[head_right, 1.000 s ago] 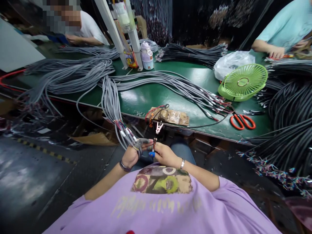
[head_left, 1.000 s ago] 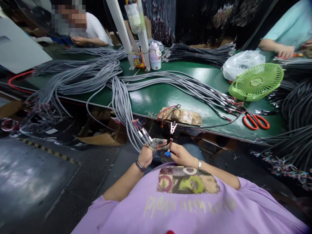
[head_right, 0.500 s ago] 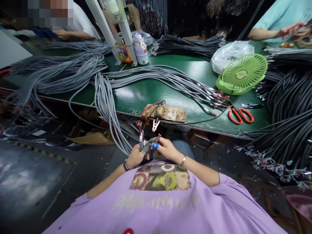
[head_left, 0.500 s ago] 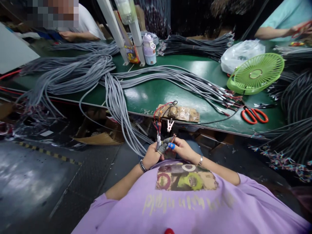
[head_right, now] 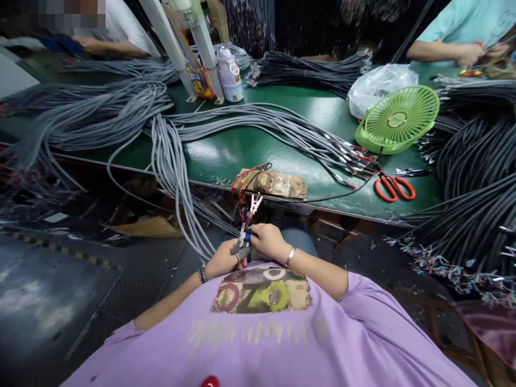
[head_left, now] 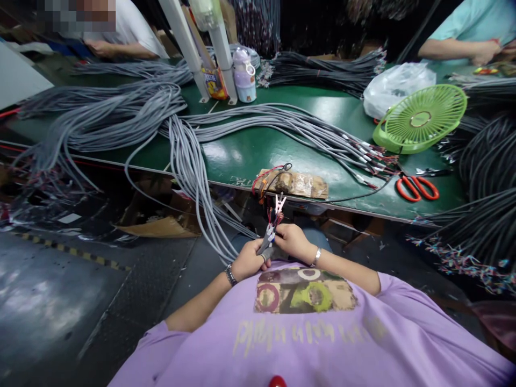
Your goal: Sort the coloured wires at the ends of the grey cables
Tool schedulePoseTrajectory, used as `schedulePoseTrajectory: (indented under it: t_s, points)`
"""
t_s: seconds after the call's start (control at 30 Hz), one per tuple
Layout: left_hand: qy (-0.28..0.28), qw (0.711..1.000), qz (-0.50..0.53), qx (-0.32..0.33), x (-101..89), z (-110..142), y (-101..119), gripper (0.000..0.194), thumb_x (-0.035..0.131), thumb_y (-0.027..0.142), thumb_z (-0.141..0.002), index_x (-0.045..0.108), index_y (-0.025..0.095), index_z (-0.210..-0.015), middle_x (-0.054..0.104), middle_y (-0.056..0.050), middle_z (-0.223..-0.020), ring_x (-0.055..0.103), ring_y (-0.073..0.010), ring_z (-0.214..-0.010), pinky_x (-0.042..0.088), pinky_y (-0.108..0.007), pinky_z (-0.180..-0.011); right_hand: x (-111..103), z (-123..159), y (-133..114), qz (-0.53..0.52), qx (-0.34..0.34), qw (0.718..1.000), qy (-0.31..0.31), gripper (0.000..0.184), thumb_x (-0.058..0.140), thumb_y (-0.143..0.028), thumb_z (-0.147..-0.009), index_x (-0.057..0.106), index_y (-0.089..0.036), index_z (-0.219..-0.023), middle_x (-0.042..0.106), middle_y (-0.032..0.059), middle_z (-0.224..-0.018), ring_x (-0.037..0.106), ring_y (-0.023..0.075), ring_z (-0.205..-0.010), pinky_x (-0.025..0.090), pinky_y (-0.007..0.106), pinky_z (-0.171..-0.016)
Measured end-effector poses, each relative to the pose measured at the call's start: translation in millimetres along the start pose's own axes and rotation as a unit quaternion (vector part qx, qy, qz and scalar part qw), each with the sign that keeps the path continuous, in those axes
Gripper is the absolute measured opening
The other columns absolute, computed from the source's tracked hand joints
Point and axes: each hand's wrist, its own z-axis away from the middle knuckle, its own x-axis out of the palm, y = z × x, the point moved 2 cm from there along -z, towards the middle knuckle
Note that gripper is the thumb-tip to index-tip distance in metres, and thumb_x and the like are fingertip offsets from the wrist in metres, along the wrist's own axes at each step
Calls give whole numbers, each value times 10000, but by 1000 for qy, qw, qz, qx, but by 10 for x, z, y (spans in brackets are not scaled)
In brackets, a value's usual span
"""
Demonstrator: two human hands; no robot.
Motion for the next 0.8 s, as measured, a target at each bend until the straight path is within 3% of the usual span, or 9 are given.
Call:
schedulePoseTrajectory:
  t_s: [0.13, 0.27, 0.43, 0.67, 0.8]
  points:
    - [37, 998, 43, 20, -42, 0, 10, 312, 664, 429, -743, 512, 158, -719, 615, 11, -519, 552, -95, -393, 410, -183, -404, 43, -49, 65, -218, 84, 972, -23, 377, 609, -517, -758, 538, -157, -674, 508, -39, -550, 423, 85, -487, 335, 221, -485]
    - [6, 998, 58, 35, -54, 20, 75, 380, 673, 495, -727, 543, 140, -688, 634, -22, -538, 567, -101, -412, 407, -182, -407, 16, -31, 54, -338, 120, 933, -25, 438, 702, -556, -650, 556, -149, -719, 509, -52, -542, 414, 66, -460, 352, 209, -461]
    - [-12, 994, 103, 36, -66, -31, 134, 433, 638, 534, -749, 613, 113, -653, 667, -71, -598, 608, -124, -487, 468, -208, -470, -28, -23, -38, -351, 117, 926, -79, 441, 735, -543, -619, 562, -142, -680, 498, -55, -517, 412, 62, -460, 339, 206, -456]
    - [-8, 994, 96, 52, -46, -91, 158, 369, 668, 442, -748, 605, 111, -596, 608, -34, -507, 561, -94, -428, 383, -175, -407, -32, -8, 5, -361, 148, 921, -23, 442, 767, -518, -576, 563, -145, -700, 498, -62, -535, 402, 61, -464, 332, 210, -461]
    - [-32, 996, 82, 20, -38, -90, 136, 320, 704, 408, -705, 587, 118, -633, 632, -38, -522, 555, -102, -393, 363, -184, -373, -48, -29, 5, -314, 135, 940, -22, 437, 804, -477, -522, 561, -140, -658, 510, -54, -552, 415, 66, -501, 349, 216, -494]
